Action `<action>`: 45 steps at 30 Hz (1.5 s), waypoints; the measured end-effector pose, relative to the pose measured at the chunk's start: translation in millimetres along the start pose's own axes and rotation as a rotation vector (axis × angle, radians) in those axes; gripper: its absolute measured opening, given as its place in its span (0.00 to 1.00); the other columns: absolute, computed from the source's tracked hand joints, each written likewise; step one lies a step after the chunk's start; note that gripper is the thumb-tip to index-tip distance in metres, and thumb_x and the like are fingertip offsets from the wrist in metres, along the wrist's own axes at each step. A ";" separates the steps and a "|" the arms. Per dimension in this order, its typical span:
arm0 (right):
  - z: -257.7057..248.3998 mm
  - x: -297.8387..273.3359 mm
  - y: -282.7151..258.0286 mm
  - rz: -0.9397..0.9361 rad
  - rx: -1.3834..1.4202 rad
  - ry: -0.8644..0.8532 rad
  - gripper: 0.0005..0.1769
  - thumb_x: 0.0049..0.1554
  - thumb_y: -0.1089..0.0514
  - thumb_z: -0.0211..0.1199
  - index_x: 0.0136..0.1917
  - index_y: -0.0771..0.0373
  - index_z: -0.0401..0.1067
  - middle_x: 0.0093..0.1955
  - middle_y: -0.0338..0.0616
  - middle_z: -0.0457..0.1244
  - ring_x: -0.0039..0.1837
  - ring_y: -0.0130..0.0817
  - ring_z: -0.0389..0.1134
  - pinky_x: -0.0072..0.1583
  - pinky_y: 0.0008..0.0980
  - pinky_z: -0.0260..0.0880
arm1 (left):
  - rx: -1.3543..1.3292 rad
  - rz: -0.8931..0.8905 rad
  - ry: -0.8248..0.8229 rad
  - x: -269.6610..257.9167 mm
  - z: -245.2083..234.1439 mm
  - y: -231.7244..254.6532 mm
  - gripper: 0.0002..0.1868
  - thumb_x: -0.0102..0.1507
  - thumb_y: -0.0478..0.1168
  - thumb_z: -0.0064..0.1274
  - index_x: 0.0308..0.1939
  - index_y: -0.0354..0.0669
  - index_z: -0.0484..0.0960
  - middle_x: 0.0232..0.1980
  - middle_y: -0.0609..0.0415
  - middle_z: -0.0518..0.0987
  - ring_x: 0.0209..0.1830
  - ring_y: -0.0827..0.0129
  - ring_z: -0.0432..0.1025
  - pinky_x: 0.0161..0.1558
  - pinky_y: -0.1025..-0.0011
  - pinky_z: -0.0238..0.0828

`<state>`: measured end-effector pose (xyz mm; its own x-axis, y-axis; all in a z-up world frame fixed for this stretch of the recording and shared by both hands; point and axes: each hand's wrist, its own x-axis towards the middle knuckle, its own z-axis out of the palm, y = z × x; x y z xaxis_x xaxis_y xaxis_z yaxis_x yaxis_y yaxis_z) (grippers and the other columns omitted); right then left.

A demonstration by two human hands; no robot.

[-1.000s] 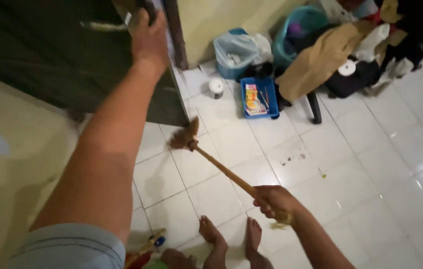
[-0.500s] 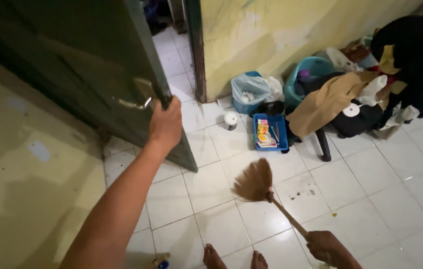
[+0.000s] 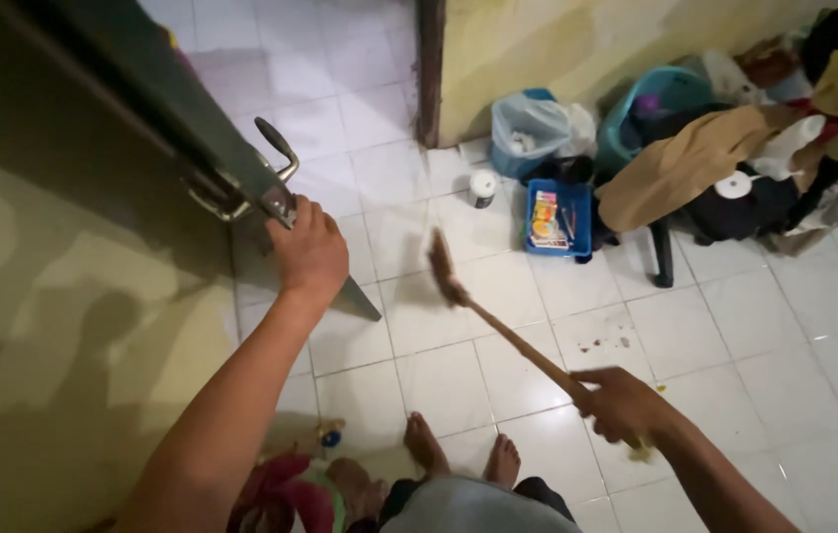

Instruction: The person is sweeping the tiled floor of a bedroom using a handheld broom.

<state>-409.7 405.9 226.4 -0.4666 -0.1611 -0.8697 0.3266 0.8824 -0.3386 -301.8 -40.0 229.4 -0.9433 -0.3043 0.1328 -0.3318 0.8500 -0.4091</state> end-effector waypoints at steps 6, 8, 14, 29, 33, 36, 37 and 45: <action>34.5 144.7 -28.3 -0.092 0.420 -0.492 0.16 0.64 0.58 0.54 0.49 0.78 0.69 0.30 0.39 0.56 0.27 0.26 0.56 0.27 0.24 0.56 | -0.076 -0.218 -0.118 -29.8 -5.0 -13.9 0.22 0.64 0.46 0.46 0.55 0.37 0.83 0.58 0.45 0.74 0.65 0.51 0.58 0.49 0.30 0.57; 40.6 197.6 -49.4 0.213 0.764 -0.797 0.14 0.64 0.56 0.51 0.43 0.70 0.62 0.27 0.34 0.52 0.24 0.22 0.52 0.24 0.20 0.54 | -0.107 -0.293 -0.070 -38.7 -4.4 -25.0 0.23 0.60 0.48 0.49 0.52 0.37 0.85 0.59 0.47 0.74 0.63 0.53 0.59 0.46 0.26 0.56; 16.3 299.1 -36.7 0.447 1.057 -0.875 0.11 0.63 0.57 0.52 0.45 0.68 0.61 0.27 0.34 0.52 0.22 0.22 0.50 0.22 0.21 0.49 | -0.189 -0.384 -0.187 -85.8 -11.8 -47.6 0.18 0.61 0.49 0.55 0.49 0.42 0.87 0.61 0.47 0.74 0.67 0.53 0.59 0.55 0.25 0.56; -149.3 314.3 129.3 0.325 0.833 -0.145 0.12 0.61 0.62 0.49 0.48 0.77 0.66 0.27 0.39 0.54 0.23 0.21 0.47 0.27 0.21 0.46 | -0.168 -0.561 -0.222 -149.3 19.6 -110.6 0.30 0.66 0.60 0.48 0.60 0.40 0.82 0.72 0.39 0.66 0.75 0.48 0.53 0.59 0.28 0.56; -142.6 258.8 127.4 0.347 0.601 0.145 0.09 0.63 0.60 0.56 0.46 0.72 0.67 0.32 0.46 0.62 0.30 0.30 0.61 0.33 0.27 0.60 | -0.169 -0.578 -0.204 -160.7 22.8 -122.9 0.30 0.68 0.60 0.46 0.61 0.39 0.81 0.75 0.38 0.64 0.77 0.45 0.52 0.57 0.27 0.56; -133.3 212.4 113.1 -0.225 -0.728 0.269 0.07 0.56 0.55 0.68 0.45 0.60 0.78 0.34 0.49 0.71 0.36 0.38 0.69 0.41 0.37 0.70 | -0.162 -0.614 -0.269 -169.7 18.2 -132.8 0.30 0.67 0.59 0.46 0.60 0.40 0.81 0.75 0.36 0.63 0.73 0.41 0.53 0.59 0.27 0.56; -132.1 215.6 112.6 -0.220 -0.782 0.230 0.07 0.56 0.55 0.68 0.44 0.60 0.80 0.34 0.47 0.71 0.37 0.38 0.70 0.42 0.39 0.72 | -0.175 -0.618 -0.233 -176.4 20.9 -134.6 0.29 0.67 0.58 0.46 0.61 0.40 0.81 0.76 0.36 0.63 0.74 0.40 0.53 0.59 0.28 0.56; -92.3 115.5 55.9 -0.860 -0.981 -0.015 0.11 0.52 0.49 0.69 0.39 0.59 0.79 0.31 0.38 0.69 0.34 0.32 0.67 0.39 0.36 0.69 | -0.187 -0.629 -0.142 -201.7 37.4 -153.1 0.34 0.67 0.58 0.46 0.65 0.35 0.78 0.78 0.34 0.62 0.74 0.39 0.55 0.60 0.30 0.55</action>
<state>-521.2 477.4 140.1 -0.2137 -0.8313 -0.5131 -0.8054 0.4471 -0.3891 -60.3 -124.8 231.6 -0.5628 -0.8090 0.1698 -0.8265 0.5482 -0.1276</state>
